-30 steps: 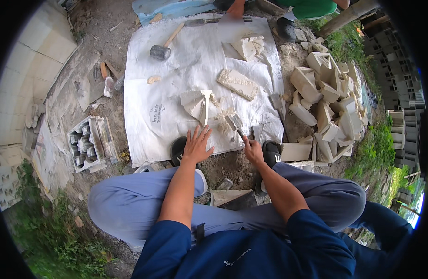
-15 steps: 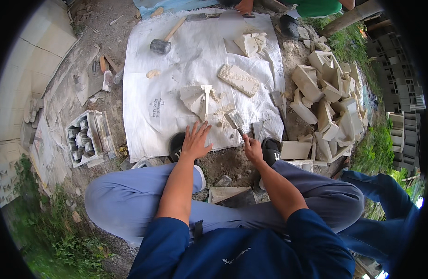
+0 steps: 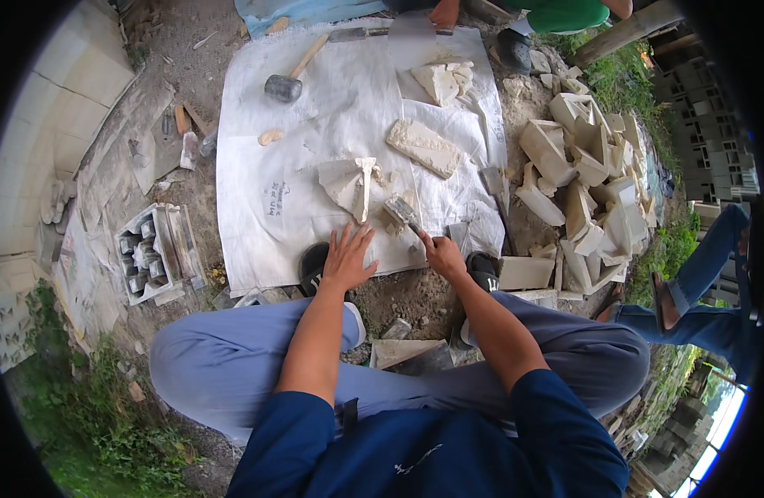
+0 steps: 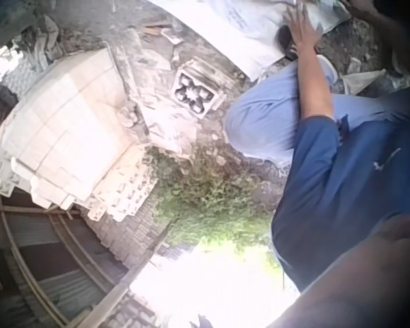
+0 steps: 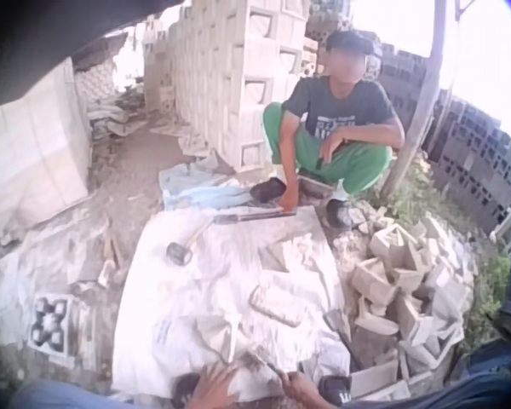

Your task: The person carves and shapes a stone piece using a hand chisel while holding the stone in place by hand.

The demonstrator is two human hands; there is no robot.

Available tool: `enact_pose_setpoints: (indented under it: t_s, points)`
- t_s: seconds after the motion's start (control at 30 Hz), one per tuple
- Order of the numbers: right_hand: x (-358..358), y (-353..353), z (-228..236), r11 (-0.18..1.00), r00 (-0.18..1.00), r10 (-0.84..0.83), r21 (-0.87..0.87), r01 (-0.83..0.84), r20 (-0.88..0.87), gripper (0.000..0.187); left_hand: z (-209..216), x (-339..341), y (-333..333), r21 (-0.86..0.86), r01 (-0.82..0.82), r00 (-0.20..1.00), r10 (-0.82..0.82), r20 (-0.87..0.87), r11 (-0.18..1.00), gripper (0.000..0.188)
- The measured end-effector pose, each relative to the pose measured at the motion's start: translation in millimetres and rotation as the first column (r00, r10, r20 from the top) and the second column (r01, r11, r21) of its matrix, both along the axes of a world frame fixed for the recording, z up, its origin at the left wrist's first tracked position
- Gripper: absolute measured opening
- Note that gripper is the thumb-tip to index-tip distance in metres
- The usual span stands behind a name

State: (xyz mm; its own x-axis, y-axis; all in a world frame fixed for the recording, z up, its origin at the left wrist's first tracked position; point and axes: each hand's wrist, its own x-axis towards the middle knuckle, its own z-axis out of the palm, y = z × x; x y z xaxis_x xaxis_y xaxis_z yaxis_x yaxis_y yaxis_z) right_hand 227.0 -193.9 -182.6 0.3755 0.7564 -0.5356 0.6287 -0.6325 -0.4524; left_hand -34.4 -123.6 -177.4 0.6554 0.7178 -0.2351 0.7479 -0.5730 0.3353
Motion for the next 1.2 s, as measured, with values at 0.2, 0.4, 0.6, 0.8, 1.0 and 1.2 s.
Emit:
enact_pose_setpoints:
  t_s: [0.2, 0.4, 0.6, 0.8, 1.0, 1.2]
  points:
    - [-9.4, -2.5, 14.2, 0.997, 0.982, -0.072, -0.021, 0.069, -0.174, 0.075, 5.5, 2.4, -0.8, 0.002, -0.102, 0.988, 0.101, 0.121, 0.995, 0.085]
    - [-7.4, 9.7, 7.5, 0.995, 0.997, -0.047, -0.088, 0.041, -0.067, 0.077, 3.8, 2.5, 5.8, 0.066, -0.136, 0.988, 0.131, 0.088, 0.988, 0.087]
    - [-8.3, 17.9, 7.4, 0.967, 0.963, -0.217, 0.103, 0.235, -0.160, 0.075, -3.0, 19.9, 34.6, 0.092, -0.263, 0.951, 0.242, 0.191, 0.960, 0.088]
    - [-0.1, 57.7, 5.7, 0.903, 0.959, -0.217, 0.335, 0.268, -0.181, 0.068, -16.1, 18.7, 42.4, 0.048, -0.257, 0.955, 0.246, 0.168, 0.965, 0.087]
    - [18.7, 67.9, -16.6, 0.982, 0.987, -0.161, 0.100, 0.163, -0.029, 0.073, -17.2, 24.0, 44.4, 0.055, -0.242, 0.961, 0.231, 0.151, 0.969, 0.086]
    - [7.5, 64.0, -4.0, 0.985, 0.986, -0.149, 0.073, 0.155, -0.075, 0.073, -22.0, 17.7, 41.6, 0.092, -0.268, 0.955, 0.252, 0.156, 0.959, 0.084]
